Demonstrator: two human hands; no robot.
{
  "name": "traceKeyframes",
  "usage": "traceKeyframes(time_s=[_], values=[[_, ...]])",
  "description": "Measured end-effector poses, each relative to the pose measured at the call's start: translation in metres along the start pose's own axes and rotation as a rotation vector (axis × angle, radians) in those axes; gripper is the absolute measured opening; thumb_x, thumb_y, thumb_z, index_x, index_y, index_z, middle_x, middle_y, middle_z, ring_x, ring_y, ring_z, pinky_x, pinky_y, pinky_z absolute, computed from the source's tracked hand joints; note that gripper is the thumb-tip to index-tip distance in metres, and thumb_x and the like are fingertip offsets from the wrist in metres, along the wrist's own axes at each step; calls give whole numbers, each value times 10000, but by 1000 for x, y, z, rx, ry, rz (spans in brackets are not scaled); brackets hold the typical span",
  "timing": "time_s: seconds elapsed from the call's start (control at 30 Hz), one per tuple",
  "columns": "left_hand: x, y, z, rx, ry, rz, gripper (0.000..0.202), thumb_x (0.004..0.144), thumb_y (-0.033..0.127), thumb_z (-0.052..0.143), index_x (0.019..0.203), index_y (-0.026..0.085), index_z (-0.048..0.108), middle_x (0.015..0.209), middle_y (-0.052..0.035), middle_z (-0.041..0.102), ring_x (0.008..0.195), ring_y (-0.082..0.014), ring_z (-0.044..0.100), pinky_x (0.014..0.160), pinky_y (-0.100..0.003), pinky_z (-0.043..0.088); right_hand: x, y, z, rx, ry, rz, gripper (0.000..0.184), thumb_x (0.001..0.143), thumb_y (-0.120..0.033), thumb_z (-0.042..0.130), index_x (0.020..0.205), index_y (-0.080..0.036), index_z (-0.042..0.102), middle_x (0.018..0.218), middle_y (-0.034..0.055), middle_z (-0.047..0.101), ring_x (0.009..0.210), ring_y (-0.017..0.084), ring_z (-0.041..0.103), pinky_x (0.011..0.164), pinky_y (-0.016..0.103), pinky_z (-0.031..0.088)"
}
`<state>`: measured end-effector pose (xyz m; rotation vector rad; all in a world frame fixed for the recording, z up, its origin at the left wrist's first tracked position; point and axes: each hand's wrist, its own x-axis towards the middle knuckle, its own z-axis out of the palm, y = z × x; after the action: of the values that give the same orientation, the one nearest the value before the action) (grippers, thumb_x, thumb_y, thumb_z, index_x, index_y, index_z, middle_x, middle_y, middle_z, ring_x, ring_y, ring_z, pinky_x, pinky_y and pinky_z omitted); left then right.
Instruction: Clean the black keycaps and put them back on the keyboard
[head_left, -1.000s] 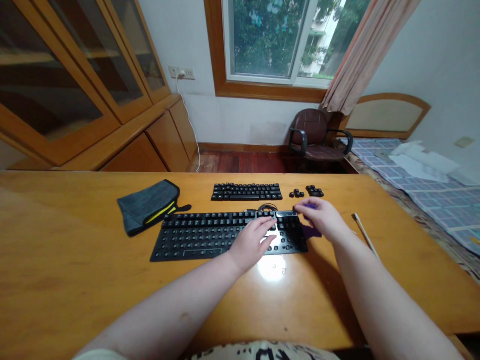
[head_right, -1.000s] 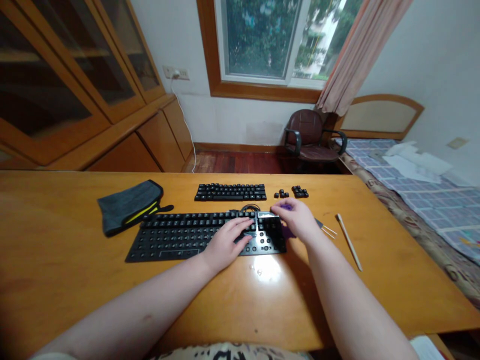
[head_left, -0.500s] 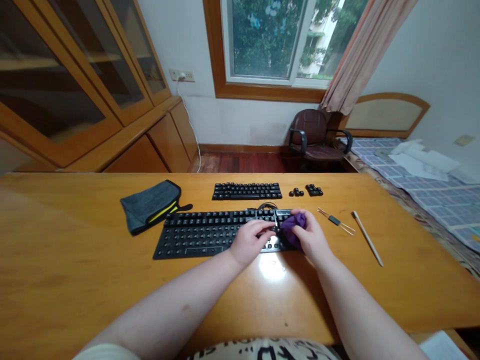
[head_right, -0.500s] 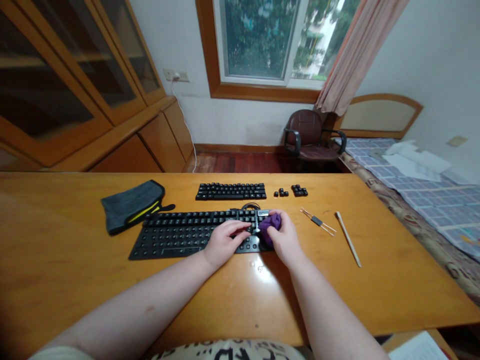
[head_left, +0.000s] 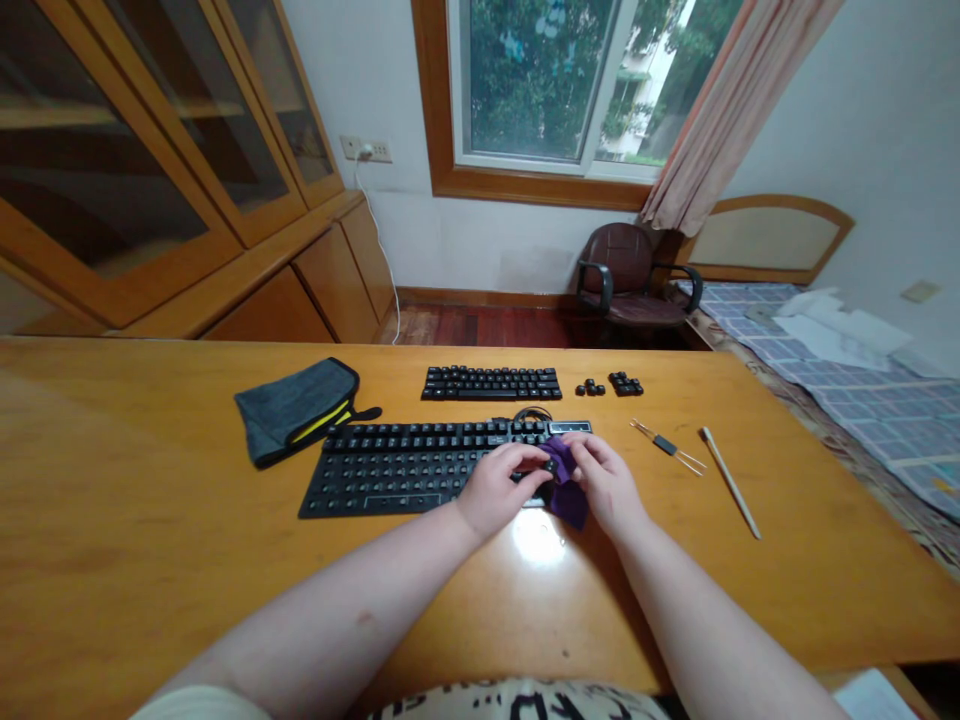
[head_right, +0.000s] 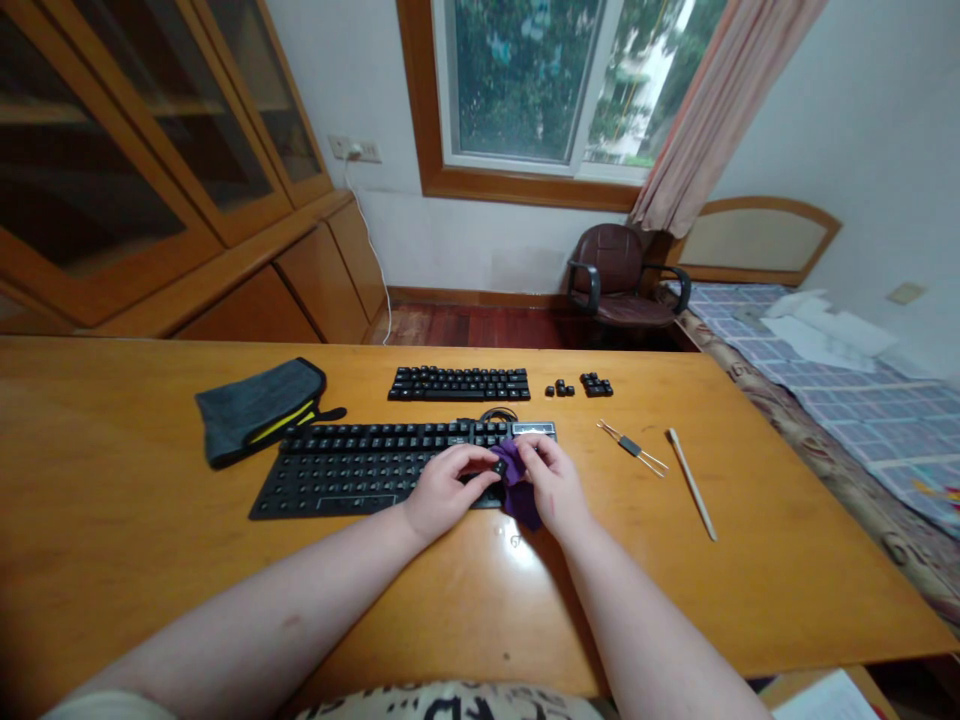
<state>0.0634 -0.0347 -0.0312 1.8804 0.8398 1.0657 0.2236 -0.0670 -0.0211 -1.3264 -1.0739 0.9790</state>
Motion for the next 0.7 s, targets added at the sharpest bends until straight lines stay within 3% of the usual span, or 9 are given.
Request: traceKeyframes(time_s=[0.1, 0.23, 0.43, 0.57, 0.7], values=[[1, 2, -1, 0, 47, -4, 154, 742, 207, 632, 890, 166, 624, 832, -39, 638, 751, -132, 622, 705, -254, 534, 2, -2, -3, -46, 48, -28, 214, 714, -387, 622, 704, -175, 596, 726, 11, 589, 675, 141, 536, 629, 253, 434], [1, 5, -2, 5, 51, 5, 147, 740, 215, 633, 877, 163, 628, 819, -43, 642, 741, -139, 623, 712, -270, 534, 2, -1, -5, -38, 167, 23, 223, 671, -380, 672, 742, -179, 606, 650, -8, 587, 577, 123, 514, 539, 235, 408], [1, 4, 0, -68, 49, -53, 164, 747, 188, 612, 907, 164, 637, 862, -51, 639, 765, -139, 628, 723, -268, 541, -4, 6, 0, 232, -83, 60, 203, 732, -383, 620, 813, -200, 654, 700, 8, 638, 605, 132, 568, 608, 268, 457], [2, 1, 1, -121, 76, -102, 181, 761, 167, 580, 931, 171, 640, 897, -56, 639, 786, -141, 629, 716, -269, 548, -4, 11, 4, 315, -107, 107, 278, 572, -228, 766, 819, -219, 639, 714, -11, 656, 639, 131, 597, 646, 271, 477], [1, -2, 1, -127, 71, -106, 179, 749, 174, 597, 918, 172, 654, 894, -56, 647, 782, -144, 634, 710, -269, 550, -3, 8, 4, 241, -121, 93, 252, 576, -229, 756, 816, -228, 678, 778, 4, 654, 640, 137, 602, 655, 297, 490]])
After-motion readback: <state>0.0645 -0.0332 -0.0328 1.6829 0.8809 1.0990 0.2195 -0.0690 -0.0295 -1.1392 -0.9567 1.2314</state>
